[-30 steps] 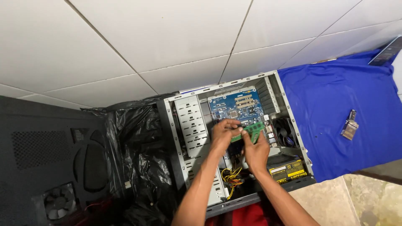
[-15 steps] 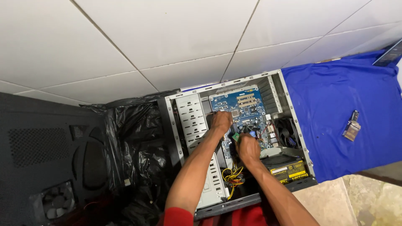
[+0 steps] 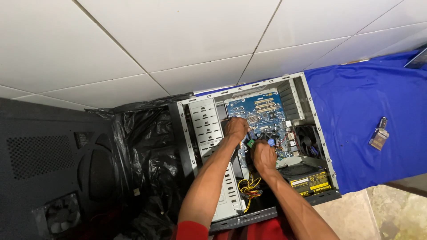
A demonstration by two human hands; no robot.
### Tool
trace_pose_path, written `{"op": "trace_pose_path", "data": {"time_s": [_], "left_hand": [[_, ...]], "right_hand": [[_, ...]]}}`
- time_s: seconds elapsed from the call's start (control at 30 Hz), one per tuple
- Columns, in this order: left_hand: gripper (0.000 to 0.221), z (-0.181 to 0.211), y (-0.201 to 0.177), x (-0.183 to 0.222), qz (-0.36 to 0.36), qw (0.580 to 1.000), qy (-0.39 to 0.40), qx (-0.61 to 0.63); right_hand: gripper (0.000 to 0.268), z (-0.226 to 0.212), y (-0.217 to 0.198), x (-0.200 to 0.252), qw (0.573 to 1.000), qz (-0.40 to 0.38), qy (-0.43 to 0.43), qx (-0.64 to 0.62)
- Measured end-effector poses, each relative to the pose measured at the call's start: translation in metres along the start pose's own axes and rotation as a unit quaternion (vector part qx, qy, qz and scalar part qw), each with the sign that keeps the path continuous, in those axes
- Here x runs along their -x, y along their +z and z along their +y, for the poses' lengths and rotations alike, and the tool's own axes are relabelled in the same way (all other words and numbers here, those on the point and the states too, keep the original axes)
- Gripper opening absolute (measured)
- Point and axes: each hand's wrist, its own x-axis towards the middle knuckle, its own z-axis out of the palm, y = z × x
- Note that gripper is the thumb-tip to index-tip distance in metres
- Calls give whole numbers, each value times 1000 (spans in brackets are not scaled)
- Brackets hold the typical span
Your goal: Disassembling a desktop computer by removing internal components and unscrewing the motherboard
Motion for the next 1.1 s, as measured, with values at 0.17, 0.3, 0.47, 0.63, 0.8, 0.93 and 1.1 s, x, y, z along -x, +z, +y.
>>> {"op": "trace_pose_path", "data": {"time_s": [0.17, 0.3, 0.47, 0.63, 0.8, 0.93, 1.1], "left_hand": [[13, 0, -1, 3, 1, 1000, 0, -3], [15, 4, -6, 8, 3, 1000, -7, -11], [10, 5, -10, 13, -1, 1000, 14, -16], [10, 9, -13, 23, -6, 1000, 25, -8], [13, -5, 6, 4, 2, 999, 38, -10], [18, -1, 0, 14, 0, 999, 36, -17], [23, -25, 41, -27, 16, 1000, 15, 16]], "right_hand": [[31, 2, 5, -1, 1000, 1, 8, -28], [33, -3, -1, 2, 999, -1, 22, -27], [36, 5, 7, -6, 999, 11, -2, -42], [37, -7, -8, 16, 998, 19, -14, -52], [28, 14, 2, 23, 999, 11, -26, -24], [28, 59, 34, 4, 999, -5, 0, 34], [30, 70, 43, -9, 998, -13, 58, 15]]}}
